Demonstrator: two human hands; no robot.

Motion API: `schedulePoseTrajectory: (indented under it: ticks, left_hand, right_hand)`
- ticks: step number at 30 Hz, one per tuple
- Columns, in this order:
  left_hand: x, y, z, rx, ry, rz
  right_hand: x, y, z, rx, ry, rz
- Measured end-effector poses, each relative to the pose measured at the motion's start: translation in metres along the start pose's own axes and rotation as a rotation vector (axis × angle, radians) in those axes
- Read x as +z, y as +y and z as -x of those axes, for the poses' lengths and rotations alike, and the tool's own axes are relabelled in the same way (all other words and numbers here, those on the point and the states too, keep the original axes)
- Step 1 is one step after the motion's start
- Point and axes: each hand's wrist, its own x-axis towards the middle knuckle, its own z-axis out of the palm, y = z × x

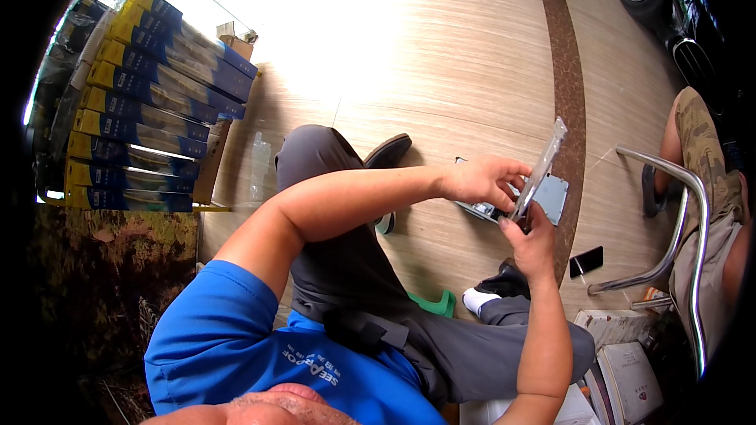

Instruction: The person disassembles a component of a car stereo by using a screwdriver to remove screws from a metal casing and prying it open by hand.

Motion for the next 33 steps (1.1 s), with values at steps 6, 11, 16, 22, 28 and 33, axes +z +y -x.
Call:
schedulePoseTrajectory:
  ticks: [6, 11, 16, 22, 28, 33]
  left_hand:
    - [0.006, 0.010, 0.003, 0.025, -0.026, -0.053]
    - [0.008, 0.002, 0.004, 0.067, 0.075, -0.109]
    - [0.007, -0.001, 0.002, 0.074, 0.088, -0.137]
    - [0.006, -0.005, 0.003, 0.068, 0.065, -0.037]
    - [0.004, -0.004, 0.005, 0.047, 0.022, -0.015]
    - [0.007, 0.001, 0.006, 0.037, 0.012, -0.024]
  right_hand:
    - [0.000, -0.004, 0.000, 0.017, 0.003, -0.011]
    - [0.003, 0.001, -0.002, 0.001, -0.006, -0.037]
    - [0.004, 0.002, -0.001, -0.052, 0.014, -0.065]
    - [0.004, 0.006, -0.003, -0.036, 0.002, -0.052]
    - [0.005, 0.005, -0.002, -0.061, 0.004, -0.057]
    - [0.003, 0.004, -0.002, -0.051, 0.010, -0.021]
